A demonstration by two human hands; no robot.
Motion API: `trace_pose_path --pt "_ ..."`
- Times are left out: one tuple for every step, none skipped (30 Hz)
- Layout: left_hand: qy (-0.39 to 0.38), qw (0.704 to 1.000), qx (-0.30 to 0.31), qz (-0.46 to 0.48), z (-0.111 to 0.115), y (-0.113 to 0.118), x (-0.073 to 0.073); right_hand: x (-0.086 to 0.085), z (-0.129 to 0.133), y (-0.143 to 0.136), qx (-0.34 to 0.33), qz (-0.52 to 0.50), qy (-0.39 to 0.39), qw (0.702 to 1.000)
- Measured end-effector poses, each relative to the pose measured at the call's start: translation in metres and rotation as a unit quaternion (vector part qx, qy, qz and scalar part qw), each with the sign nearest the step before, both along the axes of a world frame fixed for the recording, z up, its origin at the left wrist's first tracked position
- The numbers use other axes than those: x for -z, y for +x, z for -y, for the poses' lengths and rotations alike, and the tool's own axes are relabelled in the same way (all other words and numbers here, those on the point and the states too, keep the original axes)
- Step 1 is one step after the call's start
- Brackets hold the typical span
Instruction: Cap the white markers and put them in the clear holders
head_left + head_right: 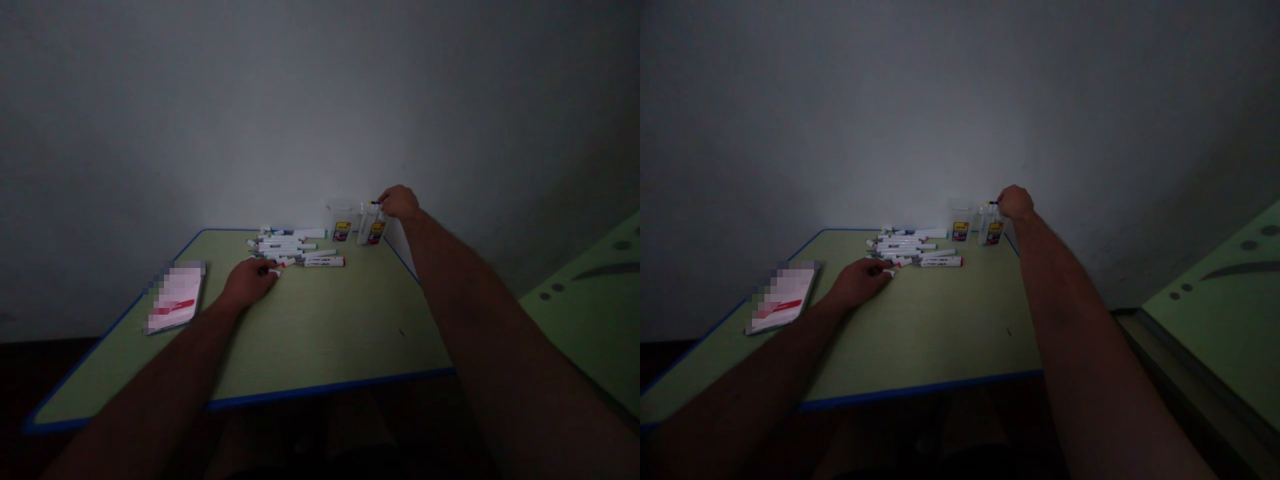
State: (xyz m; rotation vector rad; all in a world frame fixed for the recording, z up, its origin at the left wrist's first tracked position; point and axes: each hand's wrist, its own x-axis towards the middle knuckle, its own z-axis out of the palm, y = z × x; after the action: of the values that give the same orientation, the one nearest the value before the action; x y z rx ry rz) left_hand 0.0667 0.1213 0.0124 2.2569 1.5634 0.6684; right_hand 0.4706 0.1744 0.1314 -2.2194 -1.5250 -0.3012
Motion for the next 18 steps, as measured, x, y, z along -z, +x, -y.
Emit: trace_pose_path --pt "0.000 1.000 0.000 0.000 0.0001 0.0001 0.0000 -0.0002 -0.0004 0.0003 -0.001 0.004 -0.002 1.000" --pt "0.001 1.000 0.000 -0.001 0.0002 0.0001 0.0000 -0.0002 -0.0007 0.0007 -0.002 0.009 -0.003 1.000" --pt "0.002 1.000 0.000 -0.004 0.0004 0.0003 -0.0001 -0.0001 -0.0007 0.0013 -0.003 0.015 -0.004 1.000" --pt "0.004 1.000 0.000 -0.008 0.0007 0.0004 -0.0003 0.0002 -0.0006 0.0019 -0.004 0.019 -0.004 1.000" --pt "0.006 1.000 -0.001 -0.011 0.0010 0.0005 -0.0005 0.0005 -0.0004 0.0025 -0.005 0.021 -0.004 1.000" --pt "0.006 1.000 -0.001 -0.013 0.0013 0.0007 -0.0009 0.0008 -0.0001 0.0029 -0.004 0.019 -0.003 1.000" --pt "0.005 1.000 0.000 -0.013 0.0017 0.0008 -0.0013 0.0011 0.0003 0.0031 -0.004 0.016 0.000 1.000" --pt "0.004 1.000 -0.001 -0.011 0.0021 0.0010 -0.0017 0.0012 0.0008 0.0031 -0.004 0.013 0.002 1.000" --pt "0.003 1.000 -0.002 -0.009 0.0025 0.0012 -0.0023 0.0012 0.0014 0.0027 -0.005 0.012 0.005 1.000" --pt "0.002 1.000 -0.005 -0.008 0.0030 0.0014 -0.0028 0.0010 0.0020 0.0021 -0.008 0.012 0.007 1.000" --pt "0.001 1.000 -0.008 -0.007 0.0034 0.0016 -0.0034 0.0008 0.0026 0.0013 -0.010 0.012 0.008 1.000" --pt "0.000 1.000 -0.012 -0.008 0.0038 0.0018 -0.0039 0.0005 0.0032 0.0005 -0.011 0.011 0.008 1.000" --pt "-0.001 1.000 -0.015 -0.010 0.0041 0.0021 -0.0044 0.0002 0.0036 -0.0002 -0.011 0.009 0.007 1.000" --pt "-0.002 1.000 -0.016 -0.013 0.0043 0.0022 -0.0047 0.0001 0.0040 -0.0008 -0.010 0.007 0.008 1.000" --pt "-0.001 1.000 -0.016 -0.015 0.0044 0.0023 -0.0048 0.0001 0.0041 -0.0010 -0.008 0.006 0.009 1.000" --pt "0.000 1.000 -0.014 -0.016 0.0043 0.0023 -0.0048 0.0002 0.0040 -0.0008 -0.007 0.006 0.011 1.000" --pt "0.001 1.000 -0.010 -0.017 0.0040 0.0022 -0.0044 0.0006 0.0036 -0.0004 -0.006 0.007 0.013 1.000" --pt "0.002 1.000 -0.007 -0.016 0.0035 0.0020 -0.0039 0.0013 0.0030 0.0004 -0.006 0.009 0.015 1.000"
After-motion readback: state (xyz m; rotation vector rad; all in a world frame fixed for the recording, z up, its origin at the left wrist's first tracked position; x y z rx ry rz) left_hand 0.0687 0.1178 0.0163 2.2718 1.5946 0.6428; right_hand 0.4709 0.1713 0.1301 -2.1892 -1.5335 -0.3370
